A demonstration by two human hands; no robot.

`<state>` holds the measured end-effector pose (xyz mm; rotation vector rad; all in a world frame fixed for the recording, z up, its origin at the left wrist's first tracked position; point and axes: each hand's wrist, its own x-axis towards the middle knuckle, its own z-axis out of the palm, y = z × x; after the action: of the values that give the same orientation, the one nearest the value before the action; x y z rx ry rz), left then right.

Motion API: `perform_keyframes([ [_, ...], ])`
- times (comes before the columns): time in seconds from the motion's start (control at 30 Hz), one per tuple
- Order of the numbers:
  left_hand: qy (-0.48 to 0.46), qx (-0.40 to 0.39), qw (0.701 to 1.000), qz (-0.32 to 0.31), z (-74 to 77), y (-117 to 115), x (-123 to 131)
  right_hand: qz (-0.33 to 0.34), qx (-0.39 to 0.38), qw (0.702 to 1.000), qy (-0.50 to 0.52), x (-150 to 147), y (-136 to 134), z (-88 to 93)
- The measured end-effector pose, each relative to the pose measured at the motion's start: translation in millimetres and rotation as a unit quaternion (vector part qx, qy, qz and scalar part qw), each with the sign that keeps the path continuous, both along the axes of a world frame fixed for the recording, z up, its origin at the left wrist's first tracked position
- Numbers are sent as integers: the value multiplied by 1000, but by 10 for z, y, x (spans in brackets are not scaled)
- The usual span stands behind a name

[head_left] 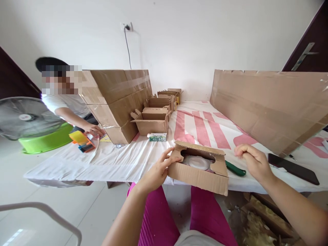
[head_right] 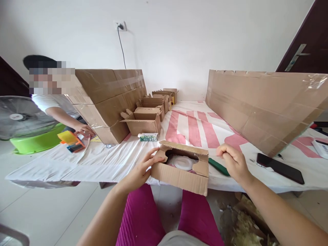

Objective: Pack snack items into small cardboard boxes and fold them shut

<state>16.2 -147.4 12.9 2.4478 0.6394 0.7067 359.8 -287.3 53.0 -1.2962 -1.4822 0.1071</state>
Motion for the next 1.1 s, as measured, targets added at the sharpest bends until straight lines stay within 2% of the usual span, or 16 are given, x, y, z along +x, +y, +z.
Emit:
perform_keyframes([
  [0.2, -68, -63, 995, 48, 24, 10, 124, 52, -7, 997, -61, -168, -411, -142],
  [0.37, -122, -17, 977, 173, 23, -70, 329, 60, 13, 995, -74, -386, -542, -274],
  [0.47, -181, -18, 964, 196, -21, -75, 428, 61, 41, 992, -103, -460, -535, -308],
  [0.63, -240, -63, 957, 148, -71, -60, 448, 137, 18, 986, -97, -534, -471, -276],
  [0.8, -247, -202, 947, 35, -131, 45, 386, 176, 5, 976, -128, -602, -445, -219],
  [0.87, -234, -224, 946, -7, -135, 103, 364, 178, 5, 974, -138, -622, -439, -194],
  [0.97, -190, -173, 965, -42, -57, 160, 335, 154, 3, 975, -158, -635, -414, -183],
  [1.1, -68, -39, 995, -64, 194, 144, 305, 78, 8, 977, -200, -615, -352, -249],
])
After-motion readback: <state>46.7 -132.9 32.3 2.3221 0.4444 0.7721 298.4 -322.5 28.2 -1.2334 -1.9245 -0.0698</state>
